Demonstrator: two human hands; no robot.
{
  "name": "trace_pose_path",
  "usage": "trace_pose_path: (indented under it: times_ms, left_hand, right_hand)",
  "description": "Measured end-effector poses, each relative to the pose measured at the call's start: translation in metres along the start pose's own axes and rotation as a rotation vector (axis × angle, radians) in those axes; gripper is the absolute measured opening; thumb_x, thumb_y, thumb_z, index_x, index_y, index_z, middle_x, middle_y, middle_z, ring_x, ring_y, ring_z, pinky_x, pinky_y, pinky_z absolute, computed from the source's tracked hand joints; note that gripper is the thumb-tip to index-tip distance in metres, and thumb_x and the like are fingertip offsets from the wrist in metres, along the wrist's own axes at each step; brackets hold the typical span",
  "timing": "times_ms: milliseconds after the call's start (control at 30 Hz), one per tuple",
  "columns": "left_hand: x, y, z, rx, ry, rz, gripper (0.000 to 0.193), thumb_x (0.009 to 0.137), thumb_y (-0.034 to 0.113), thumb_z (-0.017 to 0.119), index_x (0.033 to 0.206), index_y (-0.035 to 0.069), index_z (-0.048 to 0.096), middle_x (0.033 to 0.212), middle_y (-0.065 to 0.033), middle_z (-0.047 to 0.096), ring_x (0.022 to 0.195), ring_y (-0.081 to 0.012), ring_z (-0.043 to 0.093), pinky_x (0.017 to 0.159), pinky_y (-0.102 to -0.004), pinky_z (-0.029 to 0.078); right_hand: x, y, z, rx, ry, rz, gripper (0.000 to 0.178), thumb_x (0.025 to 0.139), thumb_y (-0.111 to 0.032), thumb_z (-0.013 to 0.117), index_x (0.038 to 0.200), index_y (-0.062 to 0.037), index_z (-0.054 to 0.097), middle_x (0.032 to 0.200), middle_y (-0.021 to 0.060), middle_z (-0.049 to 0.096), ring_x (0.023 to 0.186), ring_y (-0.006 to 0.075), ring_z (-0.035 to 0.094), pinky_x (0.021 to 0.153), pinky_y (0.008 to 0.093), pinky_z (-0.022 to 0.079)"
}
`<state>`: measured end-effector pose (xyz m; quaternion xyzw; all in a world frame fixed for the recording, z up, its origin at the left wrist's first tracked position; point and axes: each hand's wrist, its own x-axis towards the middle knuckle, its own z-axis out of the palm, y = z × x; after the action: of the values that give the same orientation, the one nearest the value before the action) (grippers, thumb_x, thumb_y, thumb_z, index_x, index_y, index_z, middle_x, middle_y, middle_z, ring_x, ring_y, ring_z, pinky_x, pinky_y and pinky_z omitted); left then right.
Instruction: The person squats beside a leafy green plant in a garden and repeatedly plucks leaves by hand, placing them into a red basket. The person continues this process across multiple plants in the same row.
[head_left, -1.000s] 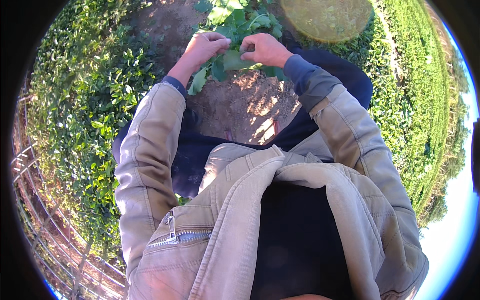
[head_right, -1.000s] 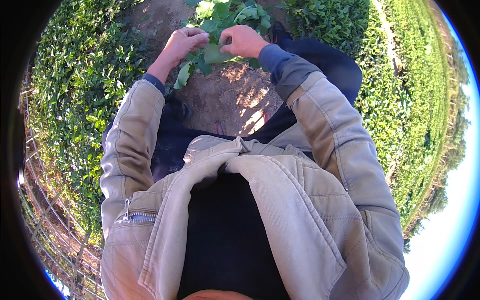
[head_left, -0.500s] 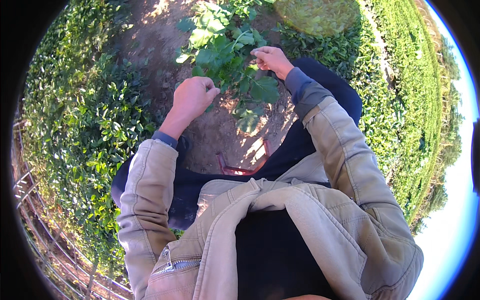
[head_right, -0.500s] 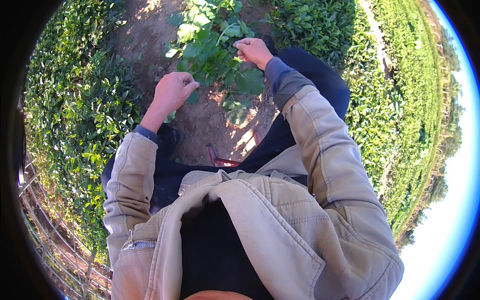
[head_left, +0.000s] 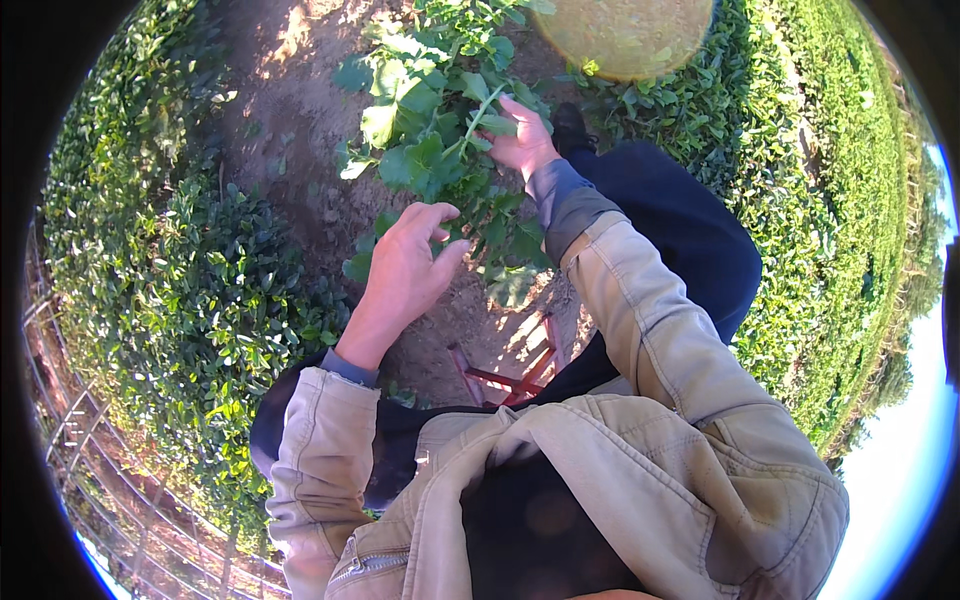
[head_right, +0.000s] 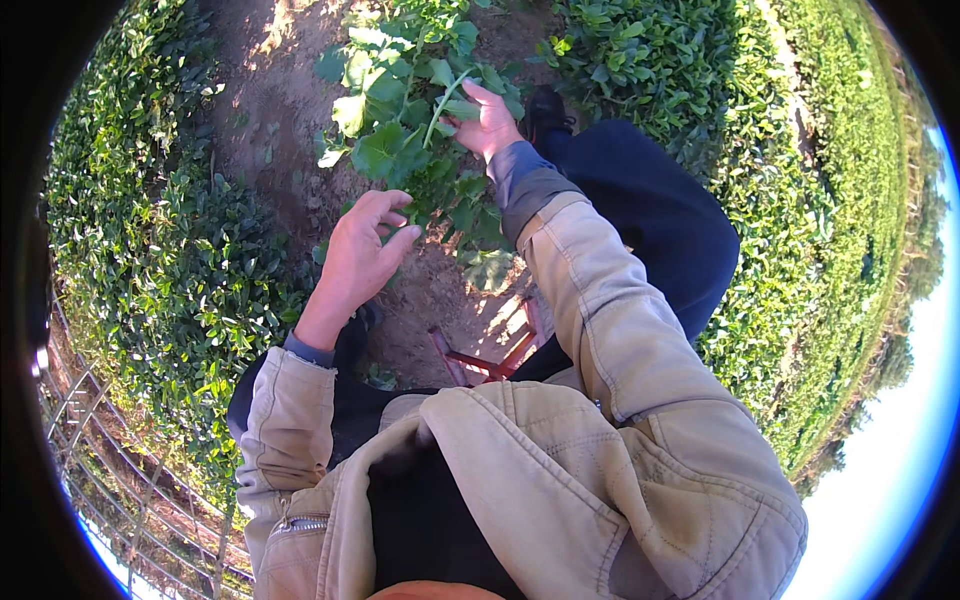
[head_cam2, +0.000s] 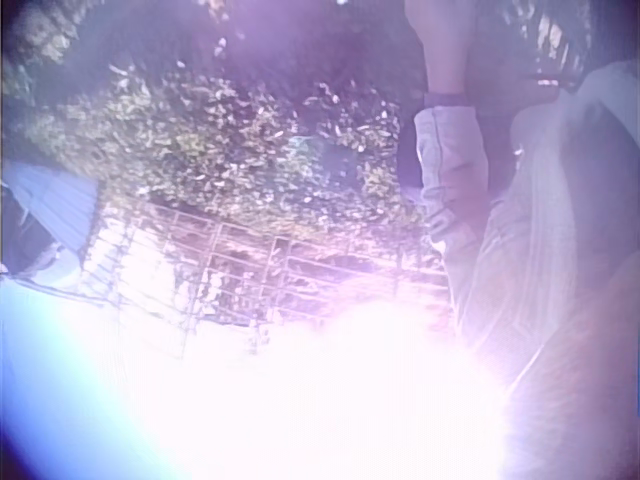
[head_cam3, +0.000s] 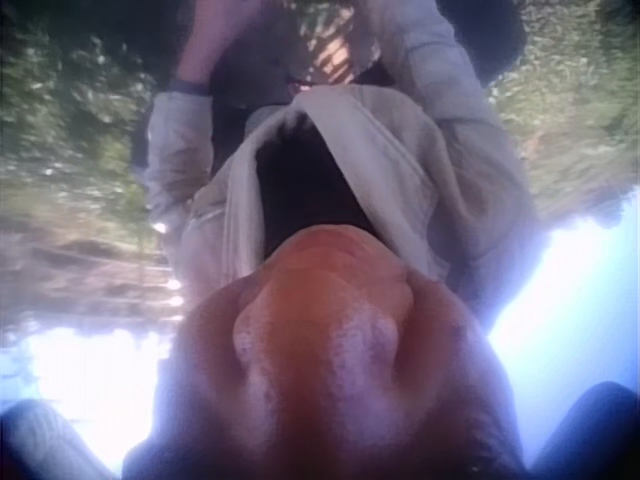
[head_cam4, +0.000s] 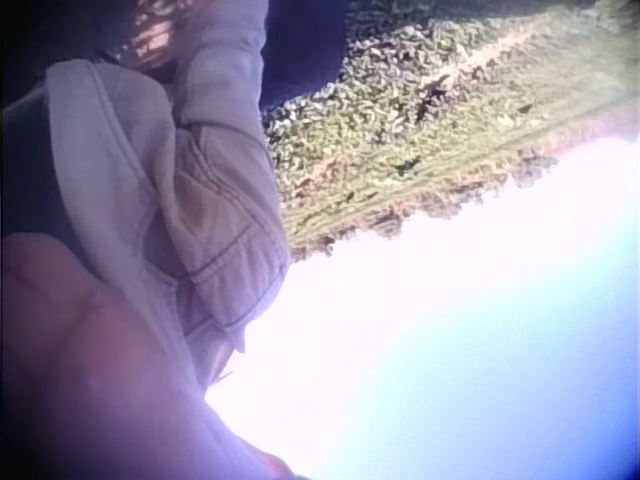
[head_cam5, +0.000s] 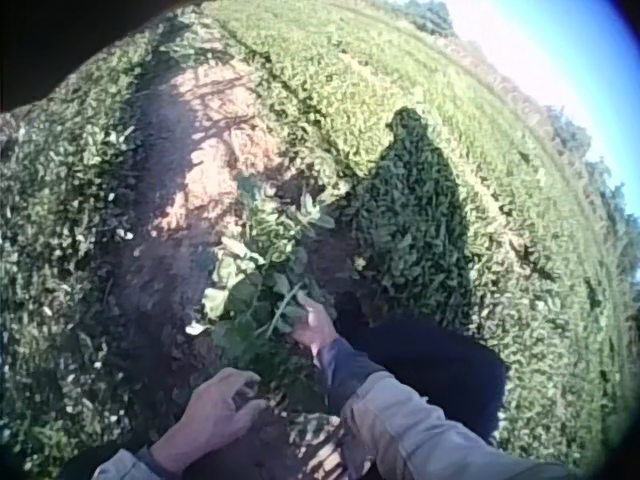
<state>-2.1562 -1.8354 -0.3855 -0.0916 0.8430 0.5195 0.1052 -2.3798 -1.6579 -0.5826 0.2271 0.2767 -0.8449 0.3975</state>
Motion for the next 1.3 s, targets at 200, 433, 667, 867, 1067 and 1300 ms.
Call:
trace_pose_path:
  times_ms: [200,433,667,867,1067,1300]
  left_hand:
    - [0.033,0.007,0.011,-0.110,0.056,0.003,0.047,0.092,0.009,0.077,0.134,-0.002,0.061,0.126,-0.0153,0.066,0.103,-0.0220,0.071,0.085,-0.0334,0.059]
    - [0.050,0.014,0.018,-0.177,0.237,0.004,0.076,0.088,0.014,0.083,0.152,-0.001,0.044,0.142,-0.0205,0.056,0.115,-0.0213,0.066,0.083,-0.0316,0.058]
    - [0.044,0.031,0.007,0.116,0.326,0.016,0.107,0.070,0.030,0.098,0.154,-0.003,0.039,0.134,-0.0162,0.057,0.093,-0.0158,0.067,0.075,-0.0313,0.058]
    - [0.050,0.033,0.007,0.221,0.521,0.127,0.101,0.068,0.036,0.098,0.146,-0.002,0.047,0.128,-0.0170,0.057,0.111,-0.0258,0.063,0.088,-0.0351,0.057]
    - [0.058,0.004,-0.008,-0.417,0.610,-0.073,0.024,0.092,0.007,0.075,0.114,0.000,0.068,0.105,-0.0063,0.073,0.093,-0.0163,0.069,0.087,-0.0317,0.055]
    - [0.060,-0.017,-0.025,-0.518,0.737,-0.135,0.026,0.093,0.006,0.075,0.116,-0.006,0.073,0.112,-0.0101,0.077,0.097,-0.0158,0.071,0.091,-0.0326,0.054]
  right_hand:
    - [-0.056,-0.003,0.022,-0.222,-0.167,0.014,0.038,0.095,-0.022,0.074,0.130,-0.0102,0.064,0.115,0.0078,0.071,0.111,0.0246,0.064,0.100,0.0450,0.051]
    - [-0.081,0.019,0.041,-0.885,-0.231,-0.307,0.064,0.088,0.000,0.078,0.148,-0.0070,0.057,0.135,0.0072,0.068,0.125,0.0187,0.062,0.108,0.0371,0.049]
    - [-0.130,0.064,0.083,-1.687,-0.182,-0.969,0.071,0.087,-0.021,0.073,0.151,-0.0091,0.045,0.139,0.0194,0.058,0.124,0.0455,0.055,0.107,0.0531,0.045]
    - [-0.131,0.101,0.098,-1.870,-0.030,-1.016,0.084,0.083,-0.020,0.075,0.155,-0.0003,0.036,0.145,0.0230,0.047,0.135,0.0419,0.046,0.109,0.0506,0.039]
    - [-0.133,0.106,0.112,-1.911,0.064,-1.035,0.090,0.079,-0.013,0.074,0.157,0.0026,0.033,0.143,0.0246,0.047,0.131,0.0401,0.048,0.107,0.0500,0.038]
    - [-0.138,0.056,0.089,-1.756,-0.020,-1.015,0.082,0.073,-0.001,0.070,0.151,-0.0044,0.045,0.140,0.0185,0.051,0.122,0.0403,0.056,0.099,0.0456,0.049]
